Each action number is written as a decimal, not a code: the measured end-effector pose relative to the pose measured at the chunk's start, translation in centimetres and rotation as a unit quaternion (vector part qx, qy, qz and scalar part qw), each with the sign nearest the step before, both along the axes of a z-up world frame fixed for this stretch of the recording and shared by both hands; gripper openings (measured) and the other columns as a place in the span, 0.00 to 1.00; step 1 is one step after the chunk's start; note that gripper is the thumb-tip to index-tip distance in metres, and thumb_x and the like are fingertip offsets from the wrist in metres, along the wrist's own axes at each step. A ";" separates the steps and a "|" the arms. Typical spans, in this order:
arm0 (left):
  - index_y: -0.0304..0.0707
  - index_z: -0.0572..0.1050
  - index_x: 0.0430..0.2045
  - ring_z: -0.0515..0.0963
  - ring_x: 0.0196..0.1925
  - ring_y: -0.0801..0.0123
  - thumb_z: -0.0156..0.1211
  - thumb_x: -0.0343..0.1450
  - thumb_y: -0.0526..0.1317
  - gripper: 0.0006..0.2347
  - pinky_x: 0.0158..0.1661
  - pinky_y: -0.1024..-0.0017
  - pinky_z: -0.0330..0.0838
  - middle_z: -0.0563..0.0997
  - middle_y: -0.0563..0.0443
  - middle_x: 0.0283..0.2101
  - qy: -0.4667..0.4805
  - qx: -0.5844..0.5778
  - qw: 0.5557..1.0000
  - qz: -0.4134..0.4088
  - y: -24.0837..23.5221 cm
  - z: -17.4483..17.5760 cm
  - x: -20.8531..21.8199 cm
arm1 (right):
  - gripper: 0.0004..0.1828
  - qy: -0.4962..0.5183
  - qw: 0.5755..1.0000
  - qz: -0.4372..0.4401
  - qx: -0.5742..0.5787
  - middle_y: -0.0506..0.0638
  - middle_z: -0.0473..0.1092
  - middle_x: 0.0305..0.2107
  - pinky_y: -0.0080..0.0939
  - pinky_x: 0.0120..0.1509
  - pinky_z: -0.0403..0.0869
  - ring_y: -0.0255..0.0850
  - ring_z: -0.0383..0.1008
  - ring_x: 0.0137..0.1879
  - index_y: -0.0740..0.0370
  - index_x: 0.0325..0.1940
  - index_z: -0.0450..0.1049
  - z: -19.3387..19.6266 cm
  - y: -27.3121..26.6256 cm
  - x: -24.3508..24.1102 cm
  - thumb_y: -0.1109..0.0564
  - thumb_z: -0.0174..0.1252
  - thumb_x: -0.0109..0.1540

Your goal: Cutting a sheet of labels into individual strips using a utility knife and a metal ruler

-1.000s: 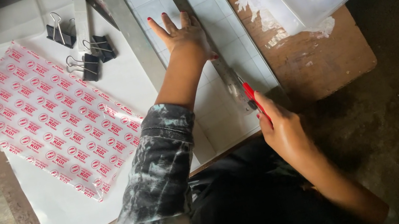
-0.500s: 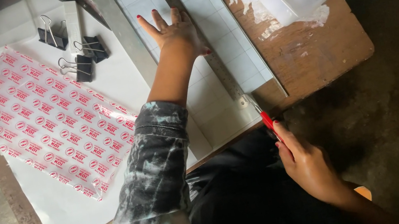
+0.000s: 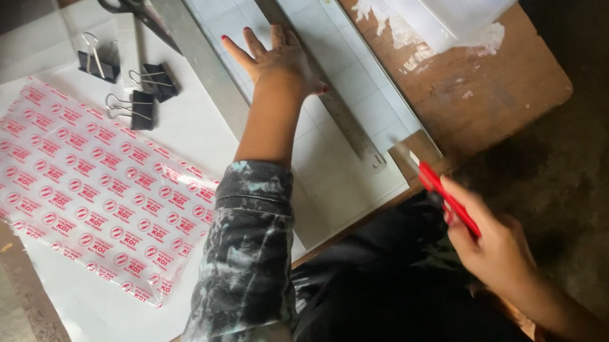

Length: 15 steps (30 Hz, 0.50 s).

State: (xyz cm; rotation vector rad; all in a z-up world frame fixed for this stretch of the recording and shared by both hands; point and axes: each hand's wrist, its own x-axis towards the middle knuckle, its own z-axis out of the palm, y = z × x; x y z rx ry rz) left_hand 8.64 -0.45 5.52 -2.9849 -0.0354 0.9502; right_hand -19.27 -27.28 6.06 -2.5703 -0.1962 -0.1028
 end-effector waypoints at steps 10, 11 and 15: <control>0.43 0.46 0.74 0.35 0.78 0.35 0.66 0.62 0.60 0.48 0.59 0.19 0.08 0.45 0.56 0.79 -0.040 -0.070 0.996 0.035 0.4 1.9 -1.3 | 0.29 -0.069 0.998 -0.004 0.001 0.67 0.78 0.39 0.63 0.50 0.77 0.64 0.79 0.46 0.31 0.74 0.64 -6.9 9.6 23.1 0.52 0.53 0.69; 0.44 0.45 0.75 0.34 0.78 0.35 0.65 0.64 0.60 0.47 0.59 0.19 0.08 0.43 0.57 0.79 -0.032 -0.075 0.996 0.036 0.4 1.8 -1.3 | 0.29 -0.059 0.998 0.001 -0.012 0.69 0.78 0.38 0.64 0.52 0.76 0.65 0.79 0.47 0.30 0.74 0.62 -8.0 10.5 25.4 0.52 0.52 0.69; 0.45 0.44 0.75 0.32 0.78 0.36 0.60 0.67 0.57 0.43 0.59 0.20 0.07 0.42 0.58 0.79 -0.021 -0.080 0.996 0.034 0.6 2.6 -1.9 | 0.27 -0.128 0.991 0.041 0.014 0.71 0.77 0.40 0.63 0.50 0.78 0.66 0.79 0.46 0.39 0.71 0.66 -12.0 12.7 30.9 0.56 0.54 0.67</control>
